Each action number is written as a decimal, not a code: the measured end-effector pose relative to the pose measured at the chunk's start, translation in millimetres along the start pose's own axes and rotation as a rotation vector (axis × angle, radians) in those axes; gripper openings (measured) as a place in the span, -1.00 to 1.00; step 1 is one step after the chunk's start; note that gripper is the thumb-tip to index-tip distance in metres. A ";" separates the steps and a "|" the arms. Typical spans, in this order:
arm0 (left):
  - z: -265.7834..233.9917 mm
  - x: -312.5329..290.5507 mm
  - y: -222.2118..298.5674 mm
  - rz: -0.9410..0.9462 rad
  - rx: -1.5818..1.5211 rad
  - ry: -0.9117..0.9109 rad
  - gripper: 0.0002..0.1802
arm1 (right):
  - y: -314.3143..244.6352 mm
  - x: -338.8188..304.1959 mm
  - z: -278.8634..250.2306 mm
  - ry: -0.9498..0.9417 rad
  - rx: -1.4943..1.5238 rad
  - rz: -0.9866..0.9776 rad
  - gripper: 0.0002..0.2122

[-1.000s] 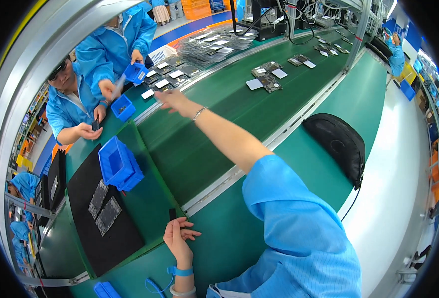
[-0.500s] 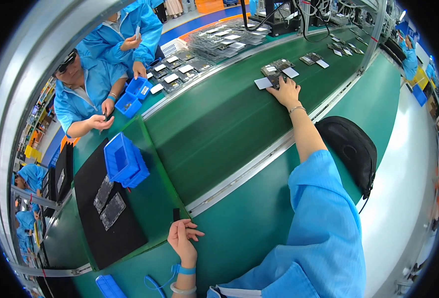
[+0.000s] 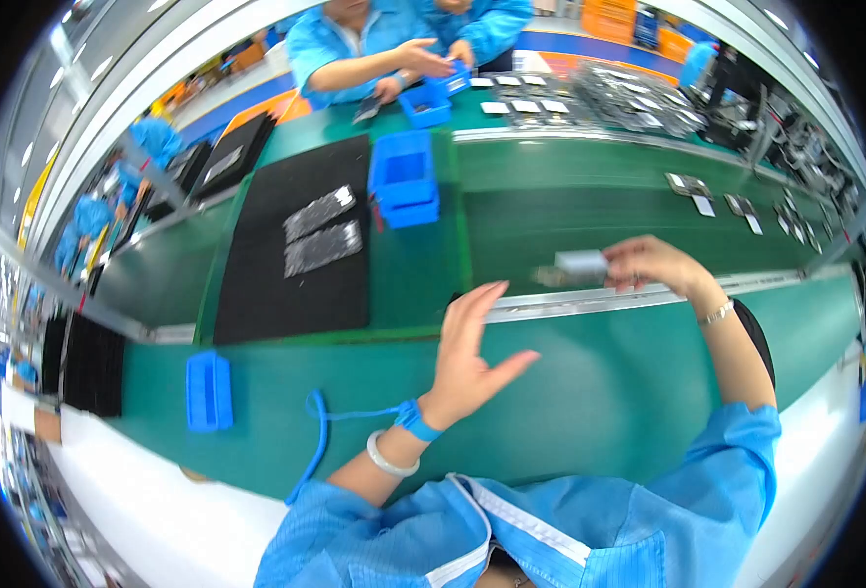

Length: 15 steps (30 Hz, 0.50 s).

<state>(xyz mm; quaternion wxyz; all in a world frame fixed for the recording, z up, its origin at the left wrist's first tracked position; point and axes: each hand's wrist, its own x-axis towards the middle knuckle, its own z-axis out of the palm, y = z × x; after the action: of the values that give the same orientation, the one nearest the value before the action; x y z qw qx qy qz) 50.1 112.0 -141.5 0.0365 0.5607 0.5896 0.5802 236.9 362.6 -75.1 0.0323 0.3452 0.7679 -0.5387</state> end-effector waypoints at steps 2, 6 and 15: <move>-15.6 7.8 34.8 0.056 0.050 -0.005 -0.30 | -23.7 -17.3 36.6 -0.267 -0.054 -0.011 -0.39; -36.4 -22.2 56.6 0.129 0.244 -0.343 -0.62 | -48.3 -24.2 91.5 -0.575 -0.202 -0.081 -0.34; -50.6 -68.5 44.4 -0.580 -0.548 -0.090 -0.79 | -36.6 -49.9 132.6 -0.508 0.215 -0.200 -0.32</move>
<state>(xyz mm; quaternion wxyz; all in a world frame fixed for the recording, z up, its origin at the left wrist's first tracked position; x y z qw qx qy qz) 67.8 17.8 -134.5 0.3727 0.3655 0.5445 0.6565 211.3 218.6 -80.0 0.1334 0.1231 0.7039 -0.6867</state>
